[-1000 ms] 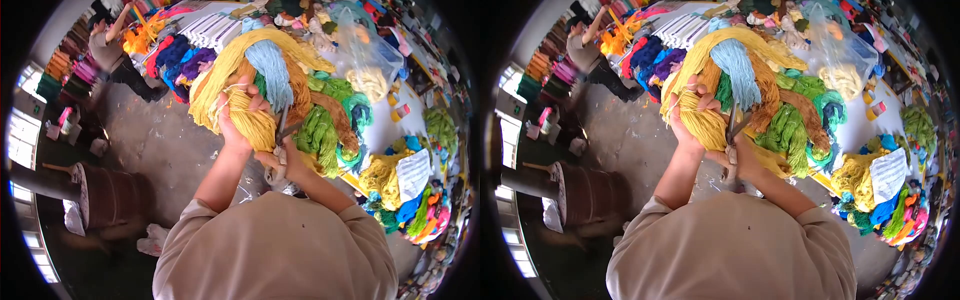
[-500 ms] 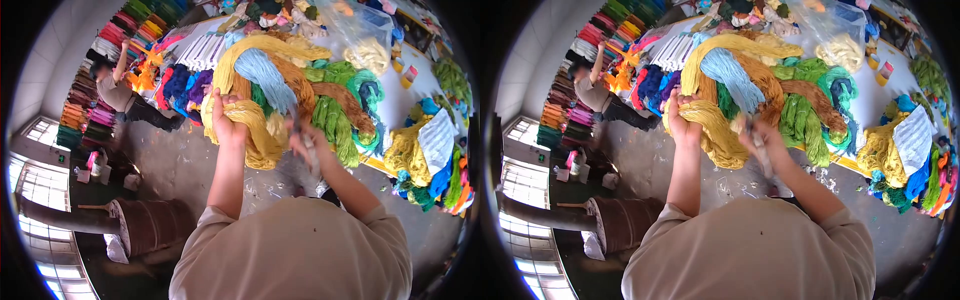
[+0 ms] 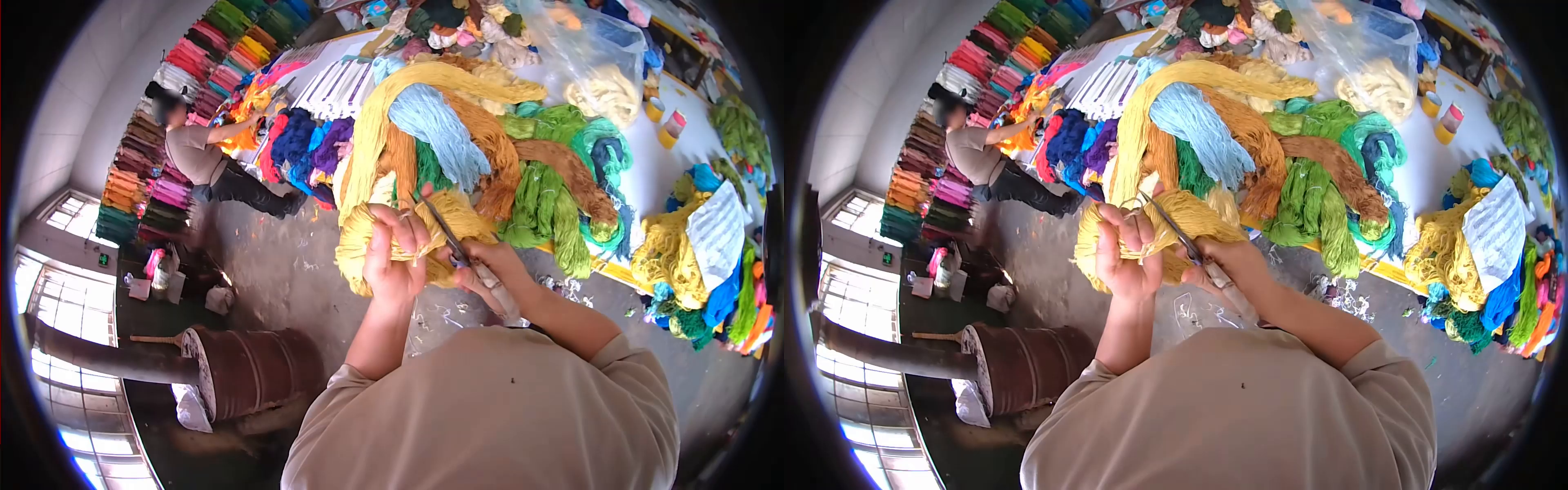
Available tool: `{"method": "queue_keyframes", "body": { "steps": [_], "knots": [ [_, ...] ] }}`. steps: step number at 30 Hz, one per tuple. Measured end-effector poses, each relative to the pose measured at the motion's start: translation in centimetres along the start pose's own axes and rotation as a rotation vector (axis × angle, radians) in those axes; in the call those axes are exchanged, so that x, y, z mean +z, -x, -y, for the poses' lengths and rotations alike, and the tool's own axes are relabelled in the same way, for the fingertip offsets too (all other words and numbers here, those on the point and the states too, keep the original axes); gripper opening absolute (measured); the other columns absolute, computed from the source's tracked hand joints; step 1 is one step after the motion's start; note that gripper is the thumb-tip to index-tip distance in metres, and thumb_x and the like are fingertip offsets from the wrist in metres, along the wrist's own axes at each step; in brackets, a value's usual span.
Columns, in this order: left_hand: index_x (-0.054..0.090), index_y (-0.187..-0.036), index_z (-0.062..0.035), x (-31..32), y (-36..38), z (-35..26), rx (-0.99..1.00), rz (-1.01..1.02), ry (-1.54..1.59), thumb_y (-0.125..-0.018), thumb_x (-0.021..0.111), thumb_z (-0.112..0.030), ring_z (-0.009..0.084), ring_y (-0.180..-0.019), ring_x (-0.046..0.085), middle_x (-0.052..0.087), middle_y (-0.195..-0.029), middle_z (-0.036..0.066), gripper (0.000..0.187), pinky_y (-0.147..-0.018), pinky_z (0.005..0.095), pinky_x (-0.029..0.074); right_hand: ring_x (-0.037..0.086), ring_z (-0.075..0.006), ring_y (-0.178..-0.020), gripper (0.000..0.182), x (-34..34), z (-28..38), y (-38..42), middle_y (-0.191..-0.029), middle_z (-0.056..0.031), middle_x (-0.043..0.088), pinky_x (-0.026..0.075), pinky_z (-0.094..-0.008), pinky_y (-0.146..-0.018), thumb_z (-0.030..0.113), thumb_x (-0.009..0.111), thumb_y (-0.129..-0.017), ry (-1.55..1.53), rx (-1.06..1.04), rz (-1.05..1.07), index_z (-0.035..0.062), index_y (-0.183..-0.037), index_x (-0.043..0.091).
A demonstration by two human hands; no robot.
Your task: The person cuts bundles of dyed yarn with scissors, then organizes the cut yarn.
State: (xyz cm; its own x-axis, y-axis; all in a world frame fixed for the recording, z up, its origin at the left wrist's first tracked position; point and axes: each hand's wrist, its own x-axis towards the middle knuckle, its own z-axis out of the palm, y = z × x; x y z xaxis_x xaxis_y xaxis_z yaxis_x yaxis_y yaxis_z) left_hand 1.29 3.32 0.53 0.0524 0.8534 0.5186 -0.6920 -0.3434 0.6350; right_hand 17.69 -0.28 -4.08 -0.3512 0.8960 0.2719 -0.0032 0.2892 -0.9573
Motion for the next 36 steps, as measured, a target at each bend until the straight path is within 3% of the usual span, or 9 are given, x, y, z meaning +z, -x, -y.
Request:
{"method": "queue_keyframes", "body": {
  "steps": [3,5,8,13,18,24,28,34,36],
  "knots": [
    [0.048,-0.099,-0.0109,-0.5,0.3,-0.5,-0.032,0.000,-0.008,-0.104,0.047,-0.037,0.0132,-0.063,0.050,0.046,-0.062,-0.004,0.027,-0.114,0.0566,0.029,0.052,-0.0064,-0.060,0.040,-0.4,2.2,0.4,-0.067,0.0012,0.057,0.044,-0.0240,-0.056,0.041,0.067,-0.094,-0.270,0.254,0.118,0.0049,-0.112,0.065],
    [0.049,-0.099,-0.0114,-0.9,0.9,-0.5,-0.057,-0.011,-0.034,-0.104,0.047,-0.038,0.0125,-0.062,0.048,0.044,-0.061,-0.005,0.027,-0.113,0.0555,0.033,0.054,-0.0064,-0.060,0.039,-0.3,0.3,0.1,-0.067,0.0007,0.057,0.045,-0.0241,-0.056,0.040,0.066,-0.095,-0.112,0.132,0.121,0.0044,-0.111,0.065],
    [0.048,-0.098,-0.0080,-1.1,2.3,0.0,-0.133,-0.069,-0.055,-0.102,0.051,-0.041,0.0150,-0.067,0.053,0.049,-0.064,0.000,0.033,-0.065,0.0297,0.045,0.055,-0.0063,-0.061,0.039,-0.1,-0.8,0.2,-0.067,0.0003,0.058,0.045,-0.0238,-0.056,0.040,0.064,-0.096,0.042,0.029,0.111,0.0035,-0.110,0.064],
    [0.047,-0.097,-0.0080,-1.7,1.6,-0.6,-0.181,-0.090,-0.055,-0.102,0.051,-0.045,0.0160,-0.071,0.055,0.050,-0.067,0.000,0.037,-0.076,0.0331,0.047,0.054,-0.0067,-0.060,0.045,0.2,1.8,1.9,-0.070,0.0001,0.059,0.044,-0.0237,-0.057,0.046,0.056,-0.100,-0.327,0.491,0.232,0.0019,-0.109,0.061],
    [0.048,-0.094,-0.0078,-1.9,3.5,0.2,-0.276,0.051,-0.096,-0.100,0.051,-0.048,0.0163,-0.070,0.058,0.053,-0.066,0.001,0.041,-0.111,0.0498,0.036,0.053,-0.0068,-0.062,0.045,0.8,-0.7,2.1,-0.070,-0.0017,0.060,0.044,-0.0239,-0.060,0.047,0.052,-0.101,-0.333,0.260,0.171,0.0023,-0.104,0.060],
    [0.049,-0.095,-0.0087,-2.5,1.9,-0.8,-0.256,-0.158,-0.178,-0.101,0.046,-0.051,0.0168,-0.076,0.060,0.054,-0.074,0.002,0.043,-0.113,0.0485,0.034,0.055,-0.0072,-0.059,0.037,0.8,1.3,2.6,-0.067,-0.0003,0.059,0.043,-0.0235,-0.053,0.041,0.056,-0.100,-0.425,0.509,0.218,0.0048,-0.100,0.062],
    [0.051,-0.094,-0.0075,-2.9,3.7,0.3,-0.296,0.125,-0.183,-0.100,0.051,-0.048,0.0158,-0.070,0.060,0.052,-0.064,0.000,0.041,-0.111,0.0480,0.038,0.054,-0.0074,-0.058,0.040,1.2,-1.6,2.5,-0.066,0.0001,0.058,0.042,-0.0242,-0.052,0.045,0.055,-0.100,-0.364,0.331,0.147,0.0056,-0.100,0.062],
    [0.049,-0.092,-0.0082,-4.0,2.0,-1.2,-0.308,-0.056,-0.154,-0.100,0.049,-0.051,0.0156,-0.072,0.059,0.053,-0.070,-0.001,0.043,-0.112,0.0485,0.036,0.053,-0.0084,-0.056,0.039,1.2,0.1,2.8,-0.065,0.0004,0.057,0.043,-0.0253,-0.052,0.044,0.058,-0.099,-0.411,0.556,0.247,0.0062,-0.094,0.063],
    [0.049,-0.092,-0.0082,-4.8,3.1,-0.5,-0.284,0.127,-0.239,-0.099,0.049,-0.053,0.0151,-0.073,0.060,0.054,-0.071,0.000,0.045,-0.105,0.0445,0.043,0.054,-0.0084,-0.056,0.038,1.8,-0.3,2.8,-0.064,0.0007,0.057,0.043,-0.0258,-0.051,0.044,0.059,-0.098,-0.428,0.469,0.170,0.0066,-0.093,0.064]
  ]
}}
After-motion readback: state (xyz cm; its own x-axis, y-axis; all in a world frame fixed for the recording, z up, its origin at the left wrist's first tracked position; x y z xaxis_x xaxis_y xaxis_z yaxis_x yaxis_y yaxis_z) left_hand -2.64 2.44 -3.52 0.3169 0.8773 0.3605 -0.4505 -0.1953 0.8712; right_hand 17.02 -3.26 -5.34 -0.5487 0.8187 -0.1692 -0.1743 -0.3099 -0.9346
